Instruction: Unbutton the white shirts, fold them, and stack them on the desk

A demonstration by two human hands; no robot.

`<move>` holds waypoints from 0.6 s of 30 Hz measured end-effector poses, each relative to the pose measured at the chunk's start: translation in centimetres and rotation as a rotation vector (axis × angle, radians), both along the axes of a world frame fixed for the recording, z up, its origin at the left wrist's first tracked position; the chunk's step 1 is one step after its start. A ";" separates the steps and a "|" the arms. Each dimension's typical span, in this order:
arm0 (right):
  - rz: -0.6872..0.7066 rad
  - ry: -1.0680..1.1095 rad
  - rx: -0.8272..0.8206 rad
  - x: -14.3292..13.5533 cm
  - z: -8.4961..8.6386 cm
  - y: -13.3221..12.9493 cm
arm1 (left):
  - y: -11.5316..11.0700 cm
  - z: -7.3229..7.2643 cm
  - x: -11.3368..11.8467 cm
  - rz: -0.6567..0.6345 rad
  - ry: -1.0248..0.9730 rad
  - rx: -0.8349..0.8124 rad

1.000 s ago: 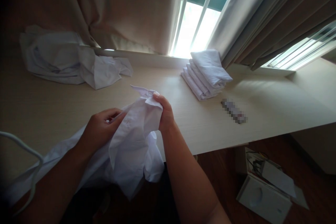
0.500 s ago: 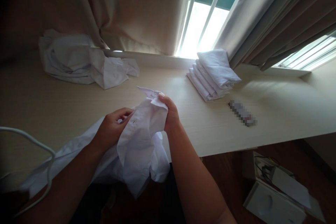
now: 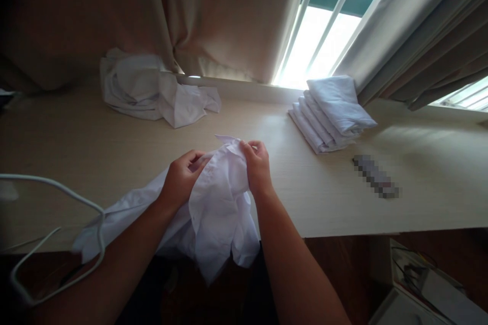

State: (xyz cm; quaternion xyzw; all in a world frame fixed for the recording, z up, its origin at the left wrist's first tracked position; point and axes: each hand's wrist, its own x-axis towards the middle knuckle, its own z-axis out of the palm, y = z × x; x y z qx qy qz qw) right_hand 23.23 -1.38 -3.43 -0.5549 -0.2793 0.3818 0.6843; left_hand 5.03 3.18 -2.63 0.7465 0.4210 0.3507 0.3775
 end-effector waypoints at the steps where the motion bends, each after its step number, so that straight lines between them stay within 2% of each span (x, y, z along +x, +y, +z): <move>1: -0.097 -0.095 -0.008 0.0 -0.1 0.1 | 0.2 -0.1 -0.1 0.036 0.009 0.023; 4: -0.382 -0.450 0.055 -0.4 0.6 -0.3 | 0.7 -0.4 -0.4 0.121 0.037 0.079; 6: -0.508 -0.674 0.235 -1.5 1.7 -1.1 | 0.8 -0.6 -0.5 0.163 0.063 0.093; 7: -0.511 -0.750 0.339 -2.3 2.3 -1.7 | 0.9 -0.7 -0.6 0.182 0.075 0.092; 8: -0.456 -0.797 0.416 -3.1 2.8 -2.3 | 0.9 -0.8 -0.7 0.199 0.084 0.086; 10: -0.213 -0.837 0.419 -5.0 3.3 -3.3 | 0.9 -1.0 -0.8 0.215 0.087 0.068; 12: 0.046 -0.857 0.246 -6.4 3.0 -3.6 | 0.9 -1.2 -0.8 0.202 0.073 0.047; 13: 0.132 -0.866 0.135 -6.9 2.7 -3.5 | 0.9 -1.2 -0.8 0.190 0.056 0.035; 15: 0.200 -0.877 -0.047 -7.4 1.7 -2.9 | 0.8 -1.2 -0.8 0.174 0.006 0.006; 18: 0.197 -0.841 -0.177 -7.0 0.4 -1.7 | 0.6 -1.2 -0.5 0.158 -0.104 -0.042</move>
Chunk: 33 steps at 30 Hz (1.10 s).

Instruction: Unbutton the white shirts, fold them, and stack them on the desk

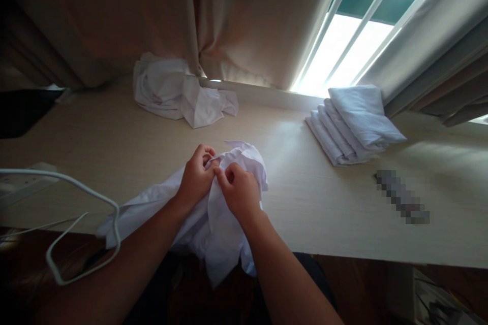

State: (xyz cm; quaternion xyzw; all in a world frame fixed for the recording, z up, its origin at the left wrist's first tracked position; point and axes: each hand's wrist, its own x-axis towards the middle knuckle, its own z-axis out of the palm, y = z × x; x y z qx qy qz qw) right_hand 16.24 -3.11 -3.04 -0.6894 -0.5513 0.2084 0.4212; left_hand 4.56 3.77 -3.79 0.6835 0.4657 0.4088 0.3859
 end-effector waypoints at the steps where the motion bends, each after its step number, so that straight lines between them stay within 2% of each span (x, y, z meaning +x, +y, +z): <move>1: 0.000 0.033 -0.016 0.2 -0.3 0.3 | -0.1 0.0 0.1 -0.009 -0.040 -0.017; 5: 0.083 0.254 -0.061 0.4 -1.0 0.9 | -0.2 -0.1 0.5 -0.032 -0.133 -0.097; 8: 0.153 0.416 -0.064 0.0 -1.4 1.0 | 0.1 -0.5 0.5 -0.010 -0.064 -0.082; 12: 0.189 0.541 -0.057 -0.2 -1.6 1.0 | 0.5 -0.9 0.4 -0.072 0.054 -0.069; 16: 0.235 0.701 -0.087 -0.1 -1.4 0.9 | 0.4 -0.7 0.4 -0.125 0.004 -0.069; 19: 0.232 0.833 -0.094 0.1 -1.2 0.9 | 0.3 -0.4 0.4 -0.141 -0.056 -0.064; 26: 0.121 1.122 -0.117 0.5 -0.7 1.1 | 0.6 0.0 0.3 -0.075 -0.047 -0.087; 33: 0.152 1.204 -0.072 0.3 -0.2 0.9 | -0.4 1.2 0.1 -0.217 -0.138 -0.101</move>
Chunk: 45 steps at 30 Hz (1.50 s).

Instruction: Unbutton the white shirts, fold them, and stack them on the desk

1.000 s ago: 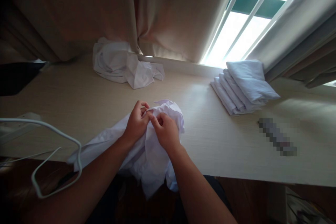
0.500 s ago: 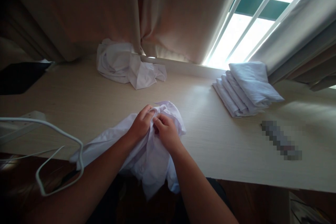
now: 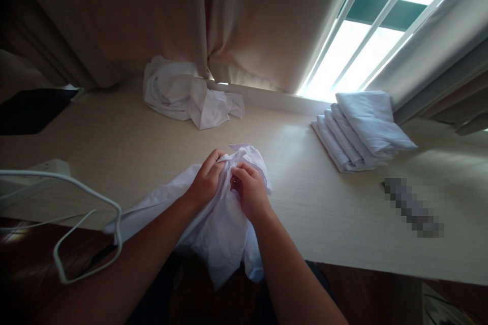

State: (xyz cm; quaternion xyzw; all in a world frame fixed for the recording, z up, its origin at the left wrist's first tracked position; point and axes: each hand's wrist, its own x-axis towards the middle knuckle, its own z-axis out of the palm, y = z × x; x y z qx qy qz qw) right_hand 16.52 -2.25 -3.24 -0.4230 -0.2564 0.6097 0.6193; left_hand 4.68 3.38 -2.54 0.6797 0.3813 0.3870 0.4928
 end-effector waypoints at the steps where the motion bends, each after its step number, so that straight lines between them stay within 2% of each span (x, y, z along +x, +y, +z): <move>1: -0.001 0.006 0.008 0.0 0.1 -0.1 | -0.1 0.2 -0.1 -0.016 -0.017 -0.014; 5: 0.000 0.035 0.030 -0.2 0.5 -0.2 | -0.4 0.4 -0.4 -0.083 -0.106 -0.021; 8: 0.001 0.059 0.013 -0.1 0.8 -0.1 | -0.6 0.4 -0.3 -0.076 -0.128 -0.033; 13: -0.002 0.101 0.017 0.0 0.8 0.0 | -0.3 0.1 0.0 0.026 -0.084 -0.020; 18: -0.074 -0.010 -0.006 0.1 0.0 0.1 | 0.3 -0.5 0.1 0.196 0.009 0.048; 22: -0.162 -0.126 0.010 0.4 -0.9 0.4 | 0.4 -0.7 0.0 0.141 0.053 0.062; 29: -0.193 -0.192 0.034 0.6 -1.1 0.4 | 0.5 0.0 -0.4 0.052 0.030 0.062; 45: -0.217 -0.349 0.038 0.6 -1.7 0.4 | 0.8 -0.9 -0.4 0.153 0.049 0.041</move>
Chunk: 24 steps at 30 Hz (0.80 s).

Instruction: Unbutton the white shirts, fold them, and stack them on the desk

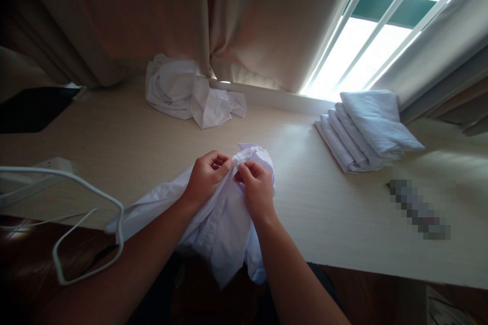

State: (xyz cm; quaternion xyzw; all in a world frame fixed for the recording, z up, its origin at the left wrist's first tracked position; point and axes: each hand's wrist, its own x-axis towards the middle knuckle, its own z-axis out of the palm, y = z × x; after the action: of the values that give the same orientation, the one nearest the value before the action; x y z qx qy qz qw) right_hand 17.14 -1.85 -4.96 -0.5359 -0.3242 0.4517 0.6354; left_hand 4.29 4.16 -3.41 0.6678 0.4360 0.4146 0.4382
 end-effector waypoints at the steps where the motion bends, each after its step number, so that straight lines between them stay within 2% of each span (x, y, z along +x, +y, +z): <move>1: -0.006 -0.023 -0.002 0.0 0.0 0.0 | 0.0 0.0 0.0 0.005 0.004 0.006; 14: -0.083 -0.247 0.039 -0.7 1.1 -0.4 | -0.2 0.5 -0.1 0.050 0.044 0.142; 21: -0.081 -0.230 0.046 -0.6 0.9 -0.4 | 0.1 -0.3 -0.2 -0.002 -0.081 -0.041; 24: -0.066 -0.214 0.069 -0.6 0.7 -0.3 | 0.2 -0.4 -0.2 -0.002 -0.100 -0.065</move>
State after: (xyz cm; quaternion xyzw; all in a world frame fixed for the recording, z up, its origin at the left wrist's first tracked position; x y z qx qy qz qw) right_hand 16.51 -2.19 -4.27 -0.5693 -0.3877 0.3592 0.6297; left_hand 4.09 4.38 -3.81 0.6320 0.4264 0.4326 0.4813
